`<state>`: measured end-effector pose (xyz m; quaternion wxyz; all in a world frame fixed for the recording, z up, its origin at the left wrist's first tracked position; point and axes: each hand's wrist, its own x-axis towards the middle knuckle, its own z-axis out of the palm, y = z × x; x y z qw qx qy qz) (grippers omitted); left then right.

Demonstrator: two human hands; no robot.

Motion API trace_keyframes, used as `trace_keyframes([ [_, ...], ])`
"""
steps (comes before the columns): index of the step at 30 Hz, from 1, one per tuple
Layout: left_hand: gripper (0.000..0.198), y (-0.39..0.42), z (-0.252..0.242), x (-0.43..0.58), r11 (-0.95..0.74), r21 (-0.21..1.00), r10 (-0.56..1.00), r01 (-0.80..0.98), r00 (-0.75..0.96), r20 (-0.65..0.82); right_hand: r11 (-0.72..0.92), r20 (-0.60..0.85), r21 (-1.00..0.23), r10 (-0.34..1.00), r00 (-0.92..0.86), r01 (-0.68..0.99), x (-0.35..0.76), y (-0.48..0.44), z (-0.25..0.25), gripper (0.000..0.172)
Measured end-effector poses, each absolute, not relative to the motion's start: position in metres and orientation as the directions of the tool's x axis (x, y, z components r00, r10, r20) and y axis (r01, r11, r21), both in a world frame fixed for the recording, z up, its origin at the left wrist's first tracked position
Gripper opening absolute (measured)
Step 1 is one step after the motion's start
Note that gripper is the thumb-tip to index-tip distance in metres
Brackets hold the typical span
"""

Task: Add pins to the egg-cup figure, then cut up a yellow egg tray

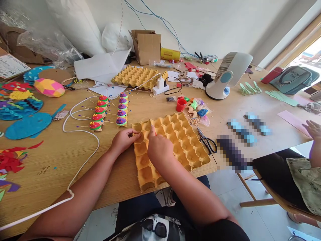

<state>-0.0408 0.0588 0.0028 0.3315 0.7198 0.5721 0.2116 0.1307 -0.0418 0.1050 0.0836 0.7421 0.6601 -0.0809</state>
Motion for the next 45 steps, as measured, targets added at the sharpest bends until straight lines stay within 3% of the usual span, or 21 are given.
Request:
trace_keyframes([
  [9, 0.047, 0.058, 0.002, -0.041, -0.122, 0.724, 0.964, 0.679, 0.254, -0.075, -0.107, -0.236, -0.015, 0.966, 0.101, 0.994, 0.133, -0.010, 0.107, 0.080],
  [45, 0.047, 0.056, 0.007, -0.040, -0.121, 0.716, 0.967, 0.687, 0.245, -0.072, -0.120, -0.226, -0.011, 0.967, 0.115, 0.993, 0.128, -0.033, 0.107, 0.080],
])
